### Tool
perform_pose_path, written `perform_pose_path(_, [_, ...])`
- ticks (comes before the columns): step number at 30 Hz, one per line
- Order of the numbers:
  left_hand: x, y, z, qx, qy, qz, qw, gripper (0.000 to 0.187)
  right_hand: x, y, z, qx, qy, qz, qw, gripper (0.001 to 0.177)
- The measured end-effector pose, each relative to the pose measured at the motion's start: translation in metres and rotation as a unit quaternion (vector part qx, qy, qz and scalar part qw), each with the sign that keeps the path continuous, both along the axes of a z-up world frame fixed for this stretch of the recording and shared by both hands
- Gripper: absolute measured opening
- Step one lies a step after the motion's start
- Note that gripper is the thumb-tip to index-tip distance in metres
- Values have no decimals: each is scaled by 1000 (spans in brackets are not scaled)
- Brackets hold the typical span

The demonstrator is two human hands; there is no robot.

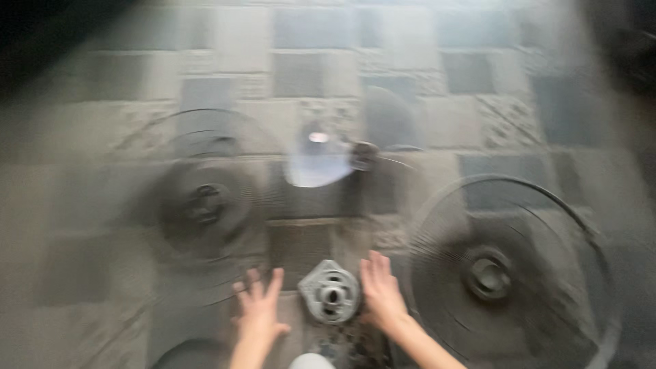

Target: The person uses a screwdriver to loosen and remove a screw from the central hub of a standing fan. They then detach the hub cover, set it aside, and reattach it to the fan base.

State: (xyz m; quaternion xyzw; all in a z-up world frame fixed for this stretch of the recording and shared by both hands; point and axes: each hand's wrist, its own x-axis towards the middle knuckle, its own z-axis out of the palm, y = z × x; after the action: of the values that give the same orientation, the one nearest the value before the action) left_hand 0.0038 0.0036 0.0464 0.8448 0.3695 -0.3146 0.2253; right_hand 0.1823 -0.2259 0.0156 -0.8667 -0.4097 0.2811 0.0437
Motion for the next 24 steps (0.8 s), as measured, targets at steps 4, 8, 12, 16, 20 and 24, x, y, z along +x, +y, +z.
perform_pose_path(4, [-2,2,-21,17,22,-12,1000,141,-4,1,-6,7,13,-27,1000,146])
perform_pose_path(8, [-10,10,-57,27,40,-26,998,147,-8,2,-7,-13,-11,-30,999,145])
perform_pose_path(12, [-26,21,-84,86,-89,-90,988,161,-11,2,-9,2,-15,-44,999,134])
perform_pose_path(16, [-36,28,-98,91,-60,-95,989,159,-15,-1,-19,28,-20,-65,997,122])
perform_pose_path(20, [-46,35,-108,112,-126,-130,977,161,-22,0,-36,39,-46,-69,996,111])
perform_pose_path(24, [-50,47,-122,122,-108,-149,975,164,-27,8,-49,64,-116,-97,986,99])
